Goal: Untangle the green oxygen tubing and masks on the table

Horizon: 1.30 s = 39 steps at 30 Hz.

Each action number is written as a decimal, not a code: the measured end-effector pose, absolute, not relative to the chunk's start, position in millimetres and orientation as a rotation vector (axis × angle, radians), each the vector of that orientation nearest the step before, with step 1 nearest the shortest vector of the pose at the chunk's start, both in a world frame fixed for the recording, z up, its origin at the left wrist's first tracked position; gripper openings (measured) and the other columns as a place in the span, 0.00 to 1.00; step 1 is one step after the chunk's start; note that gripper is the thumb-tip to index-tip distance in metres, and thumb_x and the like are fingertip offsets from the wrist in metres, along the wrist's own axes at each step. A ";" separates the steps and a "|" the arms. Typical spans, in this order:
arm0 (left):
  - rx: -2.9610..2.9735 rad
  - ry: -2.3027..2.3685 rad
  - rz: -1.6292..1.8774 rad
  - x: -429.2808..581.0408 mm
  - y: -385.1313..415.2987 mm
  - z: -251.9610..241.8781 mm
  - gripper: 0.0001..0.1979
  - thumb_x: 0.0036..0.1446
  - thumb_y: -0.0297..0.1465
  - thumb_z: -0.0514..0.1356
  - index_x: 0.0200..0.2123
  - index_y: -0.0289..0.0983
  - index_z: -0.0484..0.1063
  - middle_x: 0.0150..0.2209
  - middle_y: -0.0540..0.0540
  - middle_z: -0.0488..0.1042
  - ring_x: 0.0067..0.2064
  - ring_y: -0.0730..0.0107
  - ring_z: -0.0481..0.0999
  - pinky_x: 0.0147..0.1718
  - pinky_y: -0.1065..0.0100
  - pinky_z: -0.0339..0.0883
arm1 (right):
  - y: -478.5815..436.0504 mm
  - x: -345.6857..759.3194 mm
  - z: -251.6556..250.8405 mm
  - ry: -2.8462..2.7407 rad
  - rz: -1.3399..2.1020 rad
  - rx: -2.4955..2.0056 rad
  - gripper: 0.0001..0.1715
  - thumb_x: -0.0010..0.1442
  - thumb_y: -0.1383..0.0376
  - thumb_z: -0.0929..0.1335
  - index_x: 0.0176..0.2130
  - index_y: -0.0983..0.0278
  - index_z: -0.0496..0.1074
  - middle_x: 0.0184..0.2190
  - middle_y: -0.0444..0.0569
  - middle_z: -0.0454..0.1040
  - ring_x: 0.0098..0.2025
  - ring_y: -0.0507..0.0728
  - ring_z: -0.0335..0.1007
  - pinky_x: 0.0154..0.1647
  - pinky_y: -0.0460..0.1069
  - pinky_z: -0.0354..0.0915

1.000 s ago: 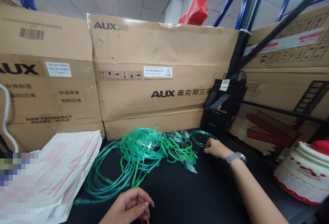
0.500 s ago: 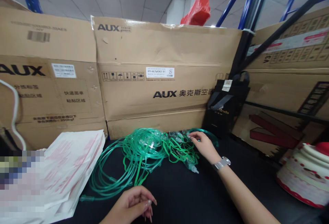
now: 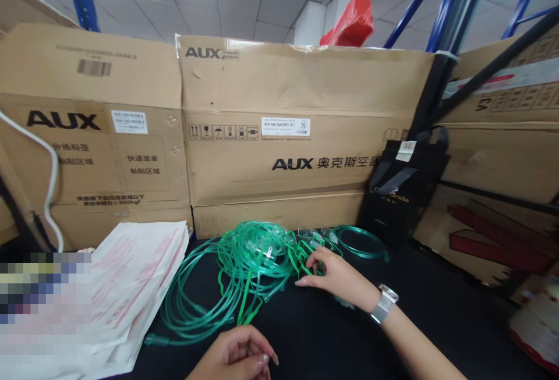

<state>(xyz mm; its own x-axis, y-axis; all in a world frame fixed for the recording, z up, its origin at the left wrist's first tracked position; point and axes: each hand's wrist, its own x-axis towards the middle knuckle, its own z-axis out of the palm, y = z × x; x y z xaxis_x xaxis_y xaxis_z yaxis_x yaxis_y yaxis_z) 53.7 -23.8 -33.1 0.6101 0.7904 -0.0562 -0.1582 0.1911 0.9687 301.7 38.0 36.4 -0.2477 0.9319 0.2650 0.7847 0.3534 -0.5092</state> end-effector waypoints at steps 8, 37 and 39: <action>1.187 0.672 0.765 53.3 -25.5 -27.7 0.14 0.45 0.39 0.64 0.30 0.33 0.73 0.24 0.48 0.73 0.26 0.73 0.72 0.29 0.69 0.62 | 23.9 295.3 59.3 -1.878 1.131 -1.211 0.19 0.56 0.53 0.63 0.23 0.64 0.63 0.15 0.40 0.65 0.12 0.45 0.53 0.12 0.42 0.48; 1.338 0.862 0.899 60.8 -27.9 -29.4 0.19 0.45 0.42 0.62 0.17 0.33 0.61 0.34 0.47 0.59 0.27 0.77 0.64 0.21 0.70 0.66 | 4.6 254.4 39.4 -1.037 1.781 -0.372 0.19 0.59 0.61 0.64 0.21 0.65 0.58 0.14 0.38 0.55 0.15 0.45 0.44 0.17 0.42 0.46; 1.323 0.854 0.925 61.8 -27.0 -29.8 0.19 0.46 0.42 0.61 0.17 0.33 0.61 0.33 0.48 0.59 0.26 0.77 0.64 0.20 0.70 0.66 | 6.7 258.4 43.2 -1.016 1.723 -0.402 0.19 0.57 0.60 0.65 0.20 0.65 0.57 0.15 0.38 0.55 0.16 0.45 0.42 0.17 0.42 0.46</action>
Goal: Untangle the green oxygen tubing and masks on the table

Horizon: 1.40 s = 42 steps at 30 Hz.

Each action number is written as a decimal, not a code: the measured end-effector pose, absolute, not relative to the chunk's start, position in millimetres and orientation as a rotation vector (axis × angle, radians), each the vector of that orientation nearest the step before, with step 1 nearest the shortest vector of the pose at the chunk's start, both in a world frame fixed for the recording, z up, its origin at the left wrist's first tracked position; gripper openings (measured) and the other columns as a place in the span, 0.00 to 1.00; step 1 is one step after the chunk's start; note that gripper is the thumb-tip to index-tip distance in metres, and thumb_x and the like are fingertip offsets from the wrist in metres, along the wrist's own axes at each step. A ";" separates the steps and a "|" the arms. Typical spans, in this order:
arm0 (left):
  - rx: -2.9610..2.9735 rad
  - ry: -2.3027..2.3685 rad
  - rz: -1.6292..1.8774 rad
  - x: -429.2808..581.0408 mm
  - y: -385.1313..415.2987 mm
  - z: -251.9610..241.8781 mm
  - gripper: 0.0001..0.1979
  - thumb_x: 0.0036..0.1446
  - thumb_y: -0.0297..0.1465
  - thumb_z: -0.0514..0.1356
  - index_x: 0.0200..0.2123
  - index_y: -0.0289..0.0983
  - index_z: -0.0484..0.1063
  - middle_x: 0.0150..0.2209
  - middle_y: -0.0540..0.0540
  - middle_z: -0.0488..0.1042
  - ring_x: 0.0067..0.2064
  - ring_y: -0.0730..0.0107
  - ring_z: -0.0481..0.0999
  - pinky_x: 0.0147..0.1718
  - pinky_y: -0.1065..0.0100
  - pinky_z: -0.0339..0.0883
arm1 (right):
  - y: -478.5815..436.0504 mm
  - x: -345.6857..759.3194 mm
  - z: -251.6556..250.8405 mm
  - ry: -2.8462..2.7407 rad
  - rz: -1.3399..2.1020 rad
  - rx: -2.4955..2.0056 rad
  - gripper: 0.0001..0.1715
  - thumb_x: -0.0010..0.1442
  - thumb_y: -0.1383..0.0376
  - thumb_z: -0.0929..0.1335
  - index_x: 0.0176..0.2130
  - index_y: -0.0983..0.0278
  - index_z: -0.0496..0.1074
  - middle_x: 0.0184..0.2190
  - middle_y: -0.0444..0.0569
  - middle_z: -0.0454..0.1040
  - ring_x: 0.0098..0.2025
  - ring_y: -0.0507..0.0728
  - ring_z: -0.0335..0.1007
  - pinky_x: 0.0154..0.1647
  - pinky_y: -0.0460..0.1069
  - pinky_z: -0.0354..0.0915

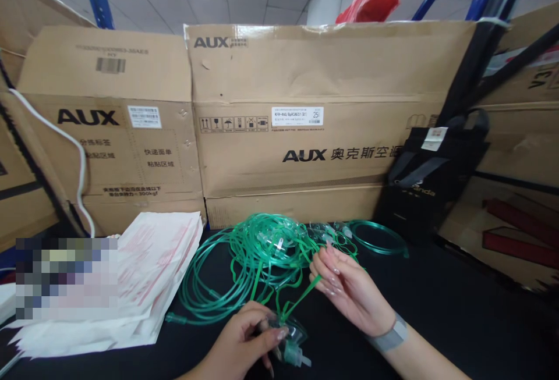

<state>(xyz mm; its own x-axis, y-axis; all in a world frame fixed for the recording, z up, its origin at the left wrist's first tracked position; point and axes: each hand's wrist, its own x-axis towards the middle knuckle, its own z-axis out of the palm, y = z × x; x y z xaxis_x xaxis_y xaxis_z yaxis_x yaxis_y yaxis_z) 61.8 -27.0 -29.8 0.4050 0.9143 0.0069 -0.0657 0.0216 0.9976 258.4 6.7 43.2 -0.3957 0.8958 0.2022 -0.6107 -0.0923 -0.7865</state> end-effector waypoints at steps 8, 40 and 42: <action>1.372 0.869 0.943 61.2 -32.1 -31.1 0.14 0.43 0.40 0.64 0.24 0.33 0.69 0.34 0.48 0.59 0.29 0.74 0.64 0.19 0.73 0.65 | 13.1 251.2 26.3 -1.530 1.539 -0.960 0.21 0.54 0.51 0.65 0.24 0.67 0.65 0.20 0.43 0.66 0.17 0.47 0.58 0.21 0.44 0.56; 1.459 1.006 1.009 55.3 -36.8 -10.4 0.16 0.49 0.41 0.59 0.18 0.36 0.67 0.20 0.51 0.67 0.26 0.69 0.66 0.29 0.69 0.59 | -9.9 241.8 25.9 -2.675 0.106 -0.839 0.12 0.62 0.70 0.56 0.29 0.64 0.61 0.29 0.47 0.64 0.31 0.53 0.56 0.33 0.49 0.56; 1.400 1.012 0.976 56.5 -37.0 -8.4 0.18 0.49 0.43 0.58 0.17 0.36 0.64 0.18 0.52 0.66 0.24 0.71 0.65 0.28 0.70 0.59 | -9.7 241.7 24.3 -2.620 0.084 -0.858 0.12 0.62 0.71 0.55 0.28 0.64 0.60 0.28 0.48 0.64 0.30 0.53 0.55 0.32 0.49 0.56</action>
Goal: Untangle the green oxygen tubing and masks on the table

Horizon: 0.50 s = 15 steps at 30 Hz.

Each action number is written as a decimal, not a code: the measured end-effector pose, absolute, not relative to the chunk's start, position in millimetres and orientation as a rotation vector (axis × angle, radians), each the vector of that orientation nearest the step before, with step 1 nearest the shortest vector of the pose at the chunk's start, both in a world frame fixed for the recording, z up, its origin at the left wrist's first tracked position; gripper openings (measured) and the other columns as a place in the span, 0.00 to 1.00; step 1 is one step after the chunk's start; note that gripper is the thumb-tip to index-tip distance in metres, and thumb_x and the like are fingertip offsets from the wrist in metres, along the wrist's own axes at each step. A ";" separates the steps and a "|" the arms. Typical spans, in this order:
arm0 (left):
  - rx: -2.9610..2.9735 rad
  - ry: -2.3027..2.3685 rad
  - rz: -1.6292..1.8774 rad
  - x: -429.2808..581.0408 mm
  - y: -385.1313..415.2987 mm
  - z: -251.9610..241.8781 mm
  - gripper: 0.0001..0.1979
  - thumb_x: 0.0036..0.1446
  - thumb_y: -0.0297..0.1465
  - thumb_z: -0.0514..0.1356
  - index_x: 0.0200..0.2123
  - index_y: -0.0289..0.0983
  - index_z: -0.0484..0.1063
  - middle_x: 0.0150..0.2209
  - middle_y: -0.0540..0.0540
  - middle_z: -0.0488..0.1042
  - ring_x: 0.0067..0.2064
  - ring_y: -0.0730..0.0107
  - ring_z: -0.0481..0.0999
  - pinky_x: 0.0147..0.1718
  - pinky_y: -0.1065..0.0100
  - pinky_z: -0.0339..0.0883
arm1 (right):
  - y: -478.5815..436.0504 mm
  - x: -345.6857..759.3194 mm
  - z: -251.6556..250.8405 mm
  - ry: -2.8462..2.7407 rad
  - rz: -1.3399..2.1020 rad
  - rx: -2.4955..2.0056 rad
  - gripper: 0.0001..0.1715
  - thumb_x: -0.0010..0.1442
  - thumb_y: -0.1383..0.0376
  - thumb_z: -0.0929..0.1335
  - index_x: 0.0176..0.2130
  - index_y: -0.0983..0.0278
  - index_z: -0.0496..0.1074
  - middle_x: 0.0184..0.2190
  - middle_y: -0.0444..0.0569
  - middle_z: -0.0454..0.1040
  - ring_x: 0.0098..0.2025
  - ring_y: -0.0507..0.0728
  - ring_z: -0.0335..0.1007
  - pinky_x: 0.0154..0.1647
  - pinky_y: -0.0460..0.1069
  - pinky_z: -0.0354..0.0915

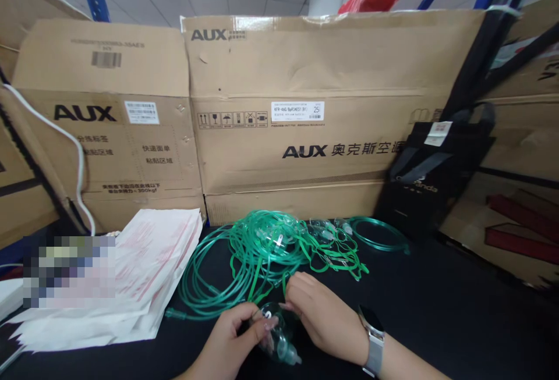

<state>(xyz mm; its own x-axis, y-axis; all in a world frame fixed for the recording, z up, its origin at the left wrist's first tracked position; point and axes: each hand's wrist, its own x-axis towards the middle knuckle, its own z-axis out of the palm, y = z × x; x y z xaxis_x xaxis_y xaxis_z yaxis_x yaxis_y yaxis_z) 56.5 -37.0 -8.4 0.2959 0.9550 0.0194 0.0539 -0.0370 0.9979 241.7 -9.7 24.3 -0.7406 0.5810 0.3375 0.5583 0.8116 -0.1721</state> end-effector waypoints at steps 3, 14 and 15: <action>1.356 1.014 0.951 57.2 -34.9 -7.5 0.20 0.47 0.45 0.58 0.16 0.36 0.64 0.17 0.53 0.65 0.24 0.72 0.64 0.27 0.70 0.58 | -8.7 243.6 24.6 -2.552 0.055 -0.870 0.13 0.62 0.72 0.54 0.28 0.64 0.59 0.27 0.49 0.64 0.30 0.54 0.55 0.32 0.50 0.55; 1.280 0.990 0.929 55.7 -28.5 -10.6 0.18 0.46 0.44 0.60 0.17 0.35 0.68 0.17 0.52 0.68 0.23 0.72 0.66 0.25 0.70 0.58 | -3.6 257.1 39.1 -2.422 -0.075 -0.868 0.14 0.62 0.72 0.54 0.27 0.64 0.60 0.25 0.48 0.62 0.28 0.54 0.53 0.30 0.51 0.53; 1.284 0.988 0.929 55.1 -28.2 -11.3 0.18 0.47 0.44 0.60 0.17 0.35 0.68 0.17 0.52 0.68 0.23 0.72 0.66 0.25 0.71 0.58 | -1.8 259.6 40.5 -2.394 -0.077 -0.885 0.14 0.62 0.72 0.54 0.27 0.63 0.59 0.25 0.49 0.63 0.28 0.54 0.53 0.30 0.51 0.53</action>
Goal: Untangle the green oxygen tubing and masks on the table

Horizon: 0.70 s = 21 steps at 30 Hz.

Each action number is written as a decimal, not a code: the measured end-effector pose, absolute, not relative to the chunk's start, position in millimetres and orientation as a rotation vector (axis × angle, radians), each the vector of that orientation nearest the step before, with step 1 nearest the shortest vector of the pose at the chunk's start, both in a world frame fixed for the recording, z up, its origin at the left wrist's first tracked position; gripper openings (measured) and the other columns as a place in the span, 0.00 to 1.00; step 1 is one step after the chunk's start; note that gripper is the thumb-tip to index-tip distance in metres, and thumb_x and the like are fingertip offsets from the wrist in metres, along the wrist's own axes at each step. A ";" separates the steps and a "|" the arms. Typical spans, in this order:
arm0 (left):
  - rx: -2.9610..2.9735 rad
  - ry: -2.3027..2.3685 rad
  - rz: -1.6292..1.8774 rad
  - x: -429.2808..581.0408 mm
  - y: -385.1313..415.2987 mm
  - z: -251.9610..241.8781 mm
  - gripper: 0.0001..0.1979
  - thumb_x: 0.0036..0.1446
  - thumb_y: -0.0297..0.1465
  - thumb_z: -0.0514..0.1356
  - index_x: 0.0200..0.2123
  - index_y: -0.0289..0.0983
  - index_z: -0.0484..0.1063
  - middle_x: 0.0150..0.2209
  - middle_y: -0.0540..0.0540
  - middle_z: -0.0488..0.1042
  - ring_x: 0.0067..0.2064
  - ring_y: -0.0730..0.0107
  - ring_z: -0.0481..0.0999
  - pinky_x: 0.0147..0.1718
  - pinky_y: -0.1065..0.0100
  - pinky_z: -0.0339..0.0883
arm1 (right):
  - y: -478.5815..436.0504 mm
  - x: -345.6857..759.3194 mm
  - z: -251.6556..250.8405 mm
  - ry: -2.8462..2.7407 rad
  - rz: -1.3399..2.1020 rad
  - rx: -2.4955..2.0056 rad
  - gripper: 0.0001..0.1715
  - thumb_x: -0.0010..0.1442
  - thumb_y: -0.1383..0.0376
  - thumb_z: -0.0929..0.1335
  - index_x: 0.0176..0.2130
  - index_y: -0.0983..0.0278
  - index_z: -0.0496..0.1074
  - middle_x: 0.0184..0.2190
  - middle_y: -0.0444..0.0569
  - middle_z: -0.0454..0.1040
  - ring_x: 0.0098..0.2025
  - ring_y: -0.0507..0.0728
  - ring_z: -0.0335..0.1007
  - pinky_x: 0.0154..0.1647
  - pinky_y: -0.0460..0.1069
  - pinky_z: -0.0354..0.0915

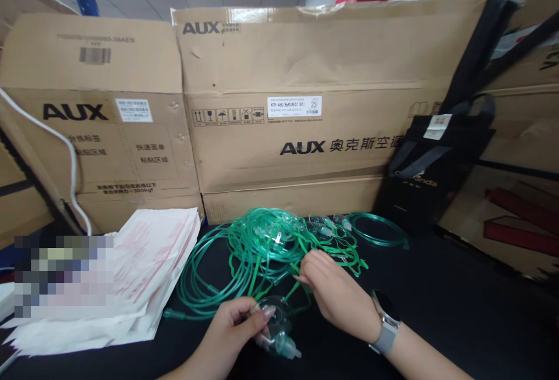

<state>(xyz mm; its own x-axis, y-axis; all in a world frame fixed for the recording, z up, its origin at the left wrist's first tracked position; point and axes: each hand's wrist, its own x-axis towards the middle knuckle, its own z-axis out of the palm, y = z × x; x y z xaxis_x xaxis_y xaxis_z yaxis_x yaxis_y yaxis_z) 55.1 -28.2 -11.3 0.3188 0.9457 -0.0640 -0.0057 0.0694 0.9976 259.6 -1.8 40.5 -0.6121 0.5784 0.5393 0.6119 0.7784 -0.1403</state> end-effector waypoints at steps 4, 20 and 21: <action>1.310 0.969 0.961 54.1 -27.6 -12.6 0.18 0.48 0.43 0.59 0.17 0.35 0.67 0.17 0.52 0.68 0.24 0.72 0.66 0.27 0.70 0.58 | 5.9 266.4 40.9 -2.338 -0.065 -0.972 0.14 0.63 0.70 0.54 0.27 0.63 0.58 0.26 0.49 0.63 0.28 0.55 0.53 0.31 0.52 0.55; 1.397 1.007 0.995 53.8 -25.7 -16.3 0.16 0.47 0.42 0.59 0.19 0.35 0.69 0.19 0.52 0.66 0.26 0.70 0.65 0.29 0.70 0.58 | -5.1 246.6 30.4 -2.585 0.326 -0.921 0.14 0.60 0.57 0.60 0.42 0.62 0.66 0.37 0.49 0.68 0.39 0.55 0.61 0.41 0.51 0.59; 1.406 1.001 0.998 53.9 -26.1 -16.0 0.16 0.48 0.42 0.59 0.19 0.35 0.69 0.19 0.52 0.67 0.26 0.70 0.65 0.29 0.70 0.58 | -5.1 245.7 29.1 -2.591 0.315 -0.930 0.14 0.61 0.56 0.60 0.39 0.63 0.66 0.36 0.49 0.67 0.38 0.55 0.61 0.40 0.51 0.59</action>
<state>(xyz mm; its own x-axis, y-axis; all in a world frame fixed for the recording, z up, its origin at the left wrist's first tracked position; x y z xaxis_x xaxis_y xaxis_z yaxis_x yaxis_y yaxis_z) 53.9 -26.1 -16.0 0.2913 0.9558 0.0402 0.0429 -0.0551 0.9976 245.7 -5.1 29.1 -0.7145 0.6475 0.2648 0.5652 0.7574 -0.3268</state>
